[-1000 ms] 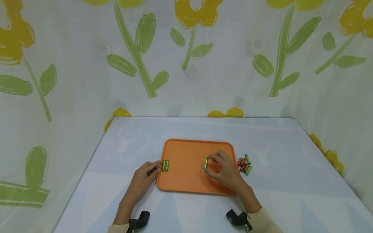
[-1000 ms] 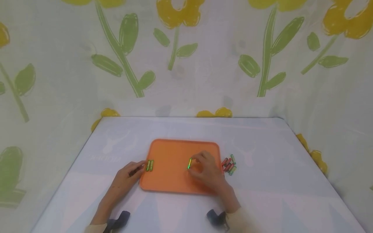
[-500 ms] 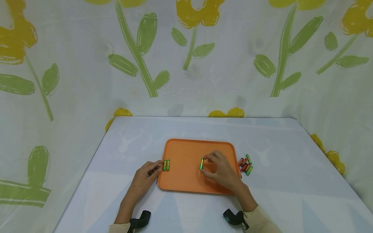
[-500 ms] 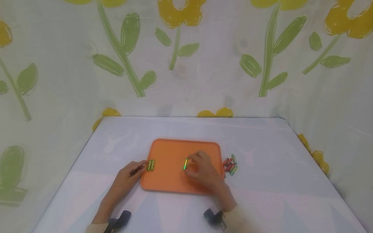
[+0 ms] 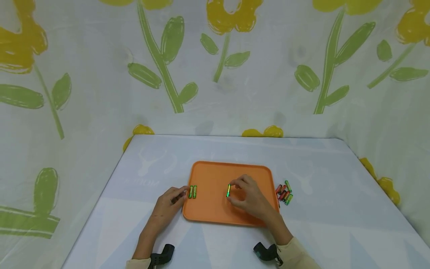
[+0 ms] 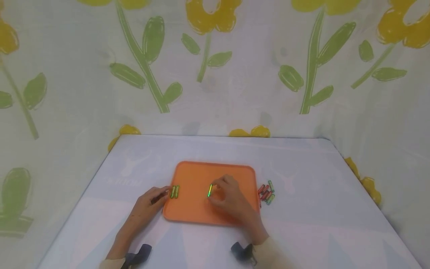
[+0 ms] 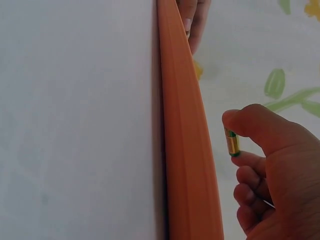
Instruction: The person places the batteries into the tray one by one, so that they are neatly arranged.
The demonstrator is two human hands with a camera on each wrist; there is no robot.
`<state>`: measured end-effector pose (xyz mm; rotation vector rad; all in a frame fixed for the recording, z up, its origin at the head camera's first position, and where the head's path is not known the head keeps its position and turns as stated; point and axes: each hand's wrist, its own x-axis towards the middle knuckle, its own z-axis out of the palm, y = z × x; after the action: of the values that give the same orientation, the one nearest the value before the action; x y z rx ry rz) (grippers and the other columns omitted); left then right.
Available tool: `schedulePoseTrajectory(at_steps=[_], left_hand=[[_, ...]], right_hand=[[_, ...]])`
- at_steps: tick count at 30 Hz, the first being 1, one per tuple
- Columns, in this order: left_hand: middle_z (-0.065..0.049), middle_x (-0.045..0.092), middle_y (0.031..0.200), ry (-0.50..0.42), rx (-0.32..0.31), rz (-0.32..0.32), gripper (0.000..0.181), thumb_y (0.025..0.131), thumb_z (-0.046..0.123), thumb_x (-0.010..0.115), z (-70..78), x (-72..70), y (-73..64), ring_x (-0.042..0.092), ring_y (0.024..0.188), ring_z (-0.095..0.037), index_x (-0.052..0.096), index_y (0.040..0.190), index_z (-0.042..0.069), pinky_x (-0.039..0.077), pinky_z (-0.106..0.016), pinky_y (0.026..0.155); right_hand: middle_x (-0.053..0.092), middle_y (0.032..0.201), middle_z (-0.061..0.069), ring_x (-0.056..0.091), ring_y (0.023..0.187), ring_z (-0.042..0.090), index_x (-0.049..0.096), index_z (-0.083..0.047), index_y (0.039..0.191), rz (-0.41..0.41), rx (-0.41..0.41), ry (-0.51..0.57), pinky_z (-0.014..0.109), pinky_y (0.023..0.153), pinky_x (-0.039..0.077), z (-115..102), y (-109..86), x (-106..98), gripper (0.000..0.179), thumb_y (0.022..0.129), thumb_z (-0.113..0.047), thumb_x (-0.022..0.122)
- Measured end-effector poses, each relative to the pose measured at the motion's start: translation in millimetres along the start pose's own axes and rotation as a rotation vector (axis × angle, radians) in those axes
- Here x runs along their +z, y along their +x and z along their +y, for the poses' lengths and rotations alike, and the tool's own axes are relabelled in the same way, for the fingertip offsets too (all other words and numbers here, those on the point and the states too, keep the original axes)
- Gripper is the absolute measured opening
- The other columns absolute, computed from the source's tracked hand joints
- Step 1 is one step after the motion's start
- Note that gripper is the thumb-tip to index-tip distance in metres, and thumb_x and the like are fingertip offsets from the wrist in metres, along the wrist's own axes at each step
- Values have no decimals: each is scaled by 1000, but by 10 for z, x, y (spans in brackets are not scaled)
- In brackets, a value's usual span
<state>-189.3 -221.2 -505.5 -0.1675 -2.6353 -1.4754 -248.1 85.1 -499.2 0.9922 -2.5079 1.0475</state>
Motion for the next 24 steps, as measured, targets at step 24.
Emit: schedulePoseTrajectory(at_steps=[24], left_hand=[[3, 59, 100, -26, -30, -31, 37, 99, 15, 65, -16, -19, -5, 52, 85, -14, 64, 136, 14, 45, -26, 74]], right_hand=[[53, 101, 2, 46, 95, 11, 68, -14, 110, -72, 39, 21, 38, 81, 40, -148, 177, 230, 35, 82, -25, 85]])
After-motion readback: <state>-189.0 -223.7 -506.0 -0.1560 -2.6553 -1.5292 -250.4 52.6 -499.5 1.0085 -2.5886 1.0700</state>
